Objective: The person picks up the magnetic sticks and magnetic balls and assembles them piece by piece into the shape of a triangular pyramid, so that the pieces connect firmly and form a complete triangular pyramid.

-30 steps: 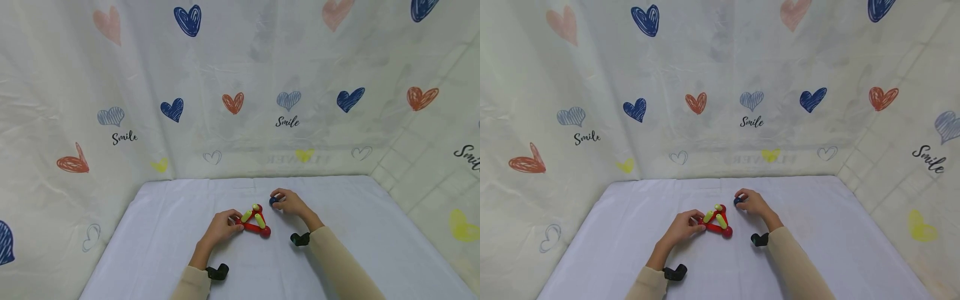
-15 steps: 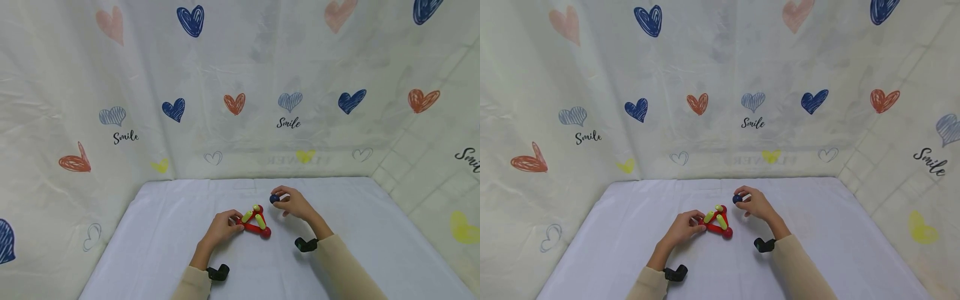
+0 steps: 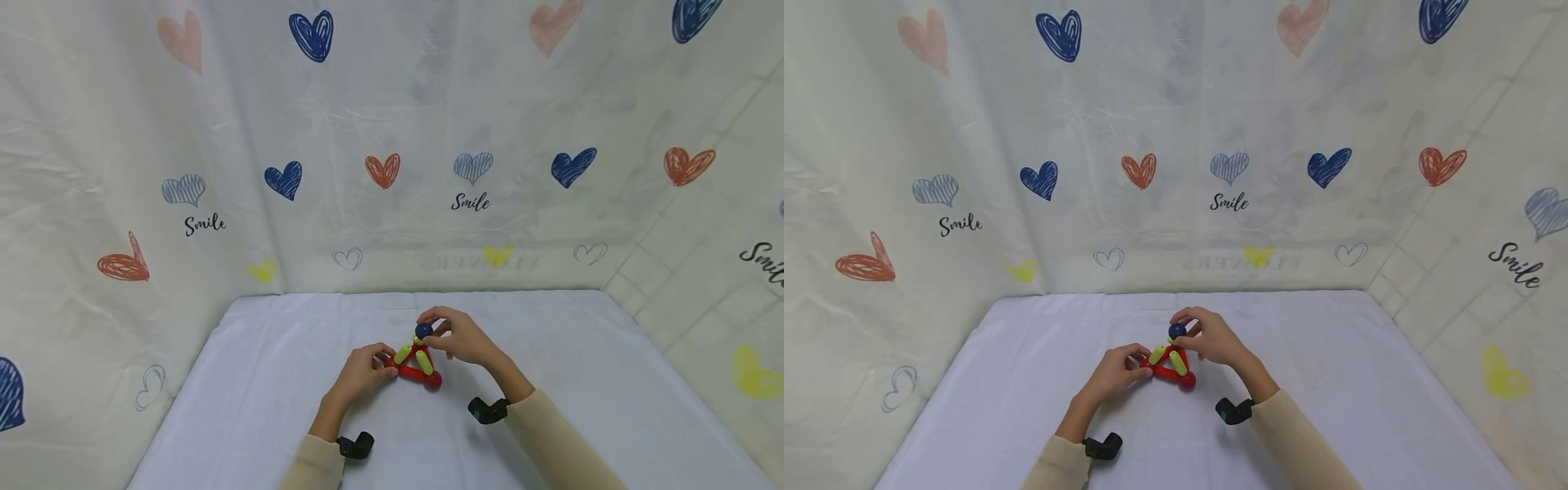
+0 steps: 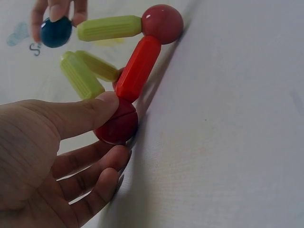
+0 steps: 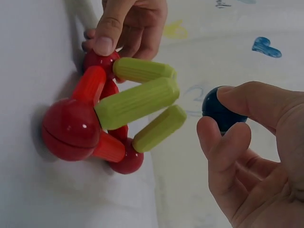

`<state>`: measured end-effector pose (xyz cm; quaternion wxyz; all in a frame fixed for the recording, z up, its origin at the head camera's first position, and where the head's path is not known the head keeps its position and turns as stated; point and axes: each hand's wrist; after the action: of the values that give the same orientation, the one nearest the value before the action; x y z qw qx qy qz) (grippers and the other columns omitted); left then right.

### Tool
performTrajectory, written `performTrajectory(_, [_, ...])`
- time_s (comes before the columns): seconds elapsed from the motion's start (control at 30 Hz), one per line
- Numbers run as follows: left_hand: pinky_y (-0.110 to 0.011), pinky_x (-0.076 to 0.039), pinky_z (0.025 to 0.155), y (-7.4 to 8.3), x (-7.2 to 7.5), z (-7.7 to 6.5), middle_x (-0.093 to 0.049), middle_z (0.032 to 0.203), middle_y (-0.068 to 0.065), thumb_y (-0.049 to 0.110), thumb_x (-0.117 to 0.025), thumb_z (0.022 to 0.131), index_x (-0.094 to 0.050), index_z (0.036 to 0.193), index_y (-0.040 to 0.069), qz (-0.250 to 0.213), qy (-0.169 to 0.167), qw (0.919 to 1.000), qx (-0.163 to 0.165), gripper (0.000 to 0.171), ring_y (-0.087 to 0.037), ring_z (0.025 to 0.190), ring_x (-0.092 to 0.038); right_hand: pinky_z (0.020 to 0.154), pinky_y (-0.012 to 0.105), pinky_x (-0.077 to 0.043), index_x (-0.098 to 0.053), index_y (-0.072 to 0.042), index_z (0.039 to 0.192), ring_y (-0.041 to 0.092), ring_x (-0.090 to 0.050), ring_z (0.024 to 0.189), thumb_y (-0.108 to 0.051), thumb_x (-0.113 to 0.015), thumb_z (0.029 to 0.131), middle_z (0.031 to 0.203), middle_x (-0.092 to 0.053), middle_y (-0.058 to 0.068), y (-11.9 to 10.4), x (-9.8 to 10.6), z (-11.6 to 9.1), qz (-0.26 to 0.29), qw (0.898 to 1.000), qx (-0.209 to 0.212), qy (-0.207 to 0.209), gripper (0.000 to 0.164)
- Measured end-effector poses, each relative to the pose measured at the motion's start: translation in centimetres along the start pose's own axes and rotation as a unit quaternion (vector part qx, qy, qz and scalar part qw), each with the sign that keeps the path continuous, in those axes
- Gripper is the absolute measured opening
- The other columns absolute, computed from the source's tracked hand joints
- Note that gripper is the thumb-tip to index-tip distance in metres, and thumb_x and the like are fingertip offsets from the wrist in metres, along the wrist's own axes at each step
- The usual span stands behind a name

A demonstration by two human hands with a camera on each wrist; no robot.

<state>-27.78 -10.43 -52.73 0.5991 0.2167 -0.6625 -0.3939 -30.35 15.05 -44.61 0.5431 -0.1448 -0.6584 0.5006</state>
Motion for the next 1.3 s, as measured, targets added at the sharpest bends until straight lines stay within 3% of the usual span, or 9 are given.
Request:
performTrajectory(0.33, [-0.033, -0.053, 0.078, 0.0, 0.0, -0.2, -0.072, 0.105, -0.002, 0.025, -0.079, 0.09, -0.071, 0.115, 0.02, 0.001, 0.003, 0.9999, -0.01, 0.027, -0.015, 0.085, -0.061, 0.056, 0.029, -0.055, -0.065, -0.014, 0.126, 0.019, -0.065, 0.091, -0.01, -0.074, 0.093, 0.124, -0.064, 0.011, -0.4, -1.6, 0.3, -0.035, 0.999, 0.006, 0.005, 0.034])
performTrajectory(0.93, [-0.031, -0.052, 0.078, -0.1, 0.1, -0.2, -0.072, 0.106, -0.001, 0.027, -0.079, 0.09, -0.071, 0.116, 0.021, 0.008, 0.0, 1.0, -0.003, 0.028, -0.014, 0.086, -0.061, 0.06, 0.028, -0.057, -0.066, -0.012, 0.126, 0.021, -0.067, 0.094, -0.007, -0.072, 0.094, 0.123, -0.062, 0.01, 0.1, -1.8, 0.2, -0.025, 0.999, 0.021, -0.024, 0.033])
performTrajectory(1.17, [-0.032, -0.052, 0.078, -0.1, 0.0, -0.1, -0.072, 0.106, -0.001, 0.027, -0.079, 0.09, -0.071, 0.116, 0.02, 0.009, 0.001, 0.9999, -0.006, 0.028, -0.014, 0.086, -0.06, 0.066, 0.035, -0.061, -0.066, -0.019, 0.125, 0.021, -0.066, 0.096, -0.007, -0.073, 0.093, 0.124, -0.062, 0.009, 0.3, -1.8, -0.1, -0.014, 0.999, 0.015, -0.03, 0.034])
performTrajectory(1.3, [-0.032, -0.052, 0.077, -0.1, 0.0, -0.1, -0.073, 0.105, -0.001, 0.026, -0.079, 0.09, -0.071, 0.116, 0.02, 0.011, 0.002, 0.9999, -0.008, 0.028, -0.015, 0.085, -0.06, 0.066, 0.034, -0.061, -0.066, -0.019, 0.126, 0.02, -0.066, 0.098, -0.007, -0.074, 0.092, 0.124, -0.061, 0.009, 0.5, -1.9, -0.2, -0.012, 0.999, 0.013, -0.028, 0.037])
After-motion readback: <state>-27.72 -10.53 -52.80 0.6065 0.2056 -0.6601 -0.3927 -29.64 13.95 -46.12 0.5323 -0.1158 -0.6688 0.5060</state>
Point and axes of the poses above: each hand's wrist, its own z-axis towards the middle knuckle, its own x-axis out of the back of the hand, y = z × x
